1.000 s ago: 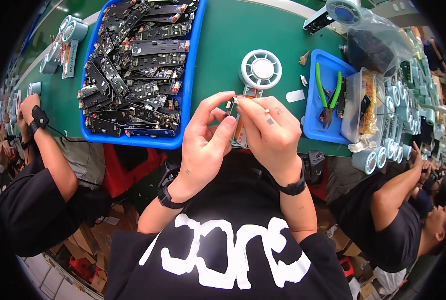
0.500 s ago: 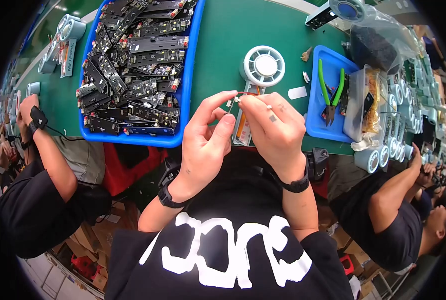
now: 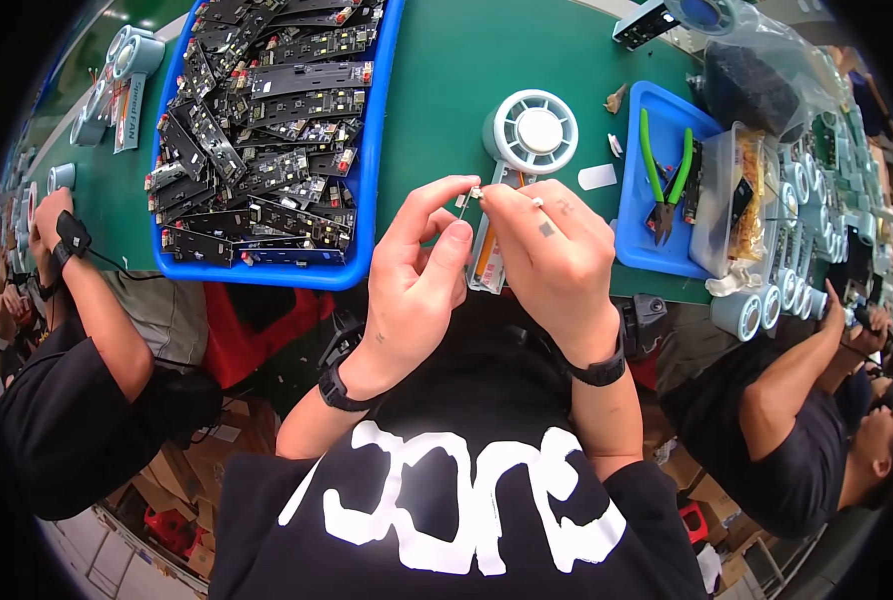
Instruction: The person connects wires to a circuit board, inserts it into the handle of a handheld fan, and presses the components together. They then set the fan down, pick up another circuit board from a tray, and repeat the process.
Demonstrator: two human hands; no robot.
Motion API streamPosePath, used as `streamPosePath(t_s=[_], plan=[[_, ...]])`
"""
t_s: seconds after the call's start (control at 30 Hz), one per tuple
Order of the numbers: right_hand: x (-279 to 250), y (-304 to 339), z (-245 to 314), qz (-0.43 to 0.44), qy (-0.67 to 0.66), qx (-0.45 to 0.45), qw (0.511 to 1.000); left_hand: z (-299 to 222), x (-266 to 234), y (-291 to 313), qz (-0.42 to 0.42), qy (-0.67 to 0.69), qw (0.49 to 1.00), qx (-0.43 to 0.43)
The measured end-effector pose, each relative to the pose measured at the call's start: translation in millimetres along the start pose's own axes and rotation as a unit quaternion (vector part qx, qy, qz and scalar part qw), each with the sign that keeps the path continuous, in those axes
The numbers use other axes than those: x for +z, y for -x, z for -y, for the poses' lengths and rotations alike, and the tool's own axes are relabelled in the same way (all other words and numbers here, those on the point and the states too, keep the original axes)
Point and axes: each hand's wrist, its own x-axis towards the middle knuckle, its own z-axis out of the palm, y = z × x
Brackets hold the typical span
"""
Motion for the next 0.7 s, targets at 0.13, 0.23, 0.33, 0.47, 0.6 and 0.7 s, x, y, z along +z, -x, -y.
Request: streamPosePath(t_s=[0.13, 0.23, 0.33, 0.47, 0.6, 0.7], plan=[[-3.7, -4.2, 0.4, 0.019, -0.032, 0.03, 0.999, 4.5, -2.5, -1.7, 0.008, -0.009, 1.0, 0.022], [-6.5, -7.7, -0.2, 0.041, -0.093, 0.083, 0.991, 5.9, -4.1, -2.5, 0.017, -0.01, 0.999, 0.039], [-6.5, -9.7, -3.3, 0.043, -0.059, 0.026, 0.997, 6.1, -5.8, -2.4, 0.014, -0.011, 0.999, 0.034], [-5.0, -7.4, -0.4, 0.029, -0.064, 0.035, 0.997, 3.1, -4.4, -2.2, 0.012, 0.017, 1.0, 0.01], [-5.8, -6.4, -1.6, 0.018, -0.063, 0.036, 0.997, 1.5, -2.8, -1.1, 0.009, 0.011, 1.0, 0.004], [-3.8, -5.1, -2.1, 0.016, -0.045, 0.023, 0.999, 2.0, -2.6, -1.2, 0.003, 0.006, 1.0, 0.005]])
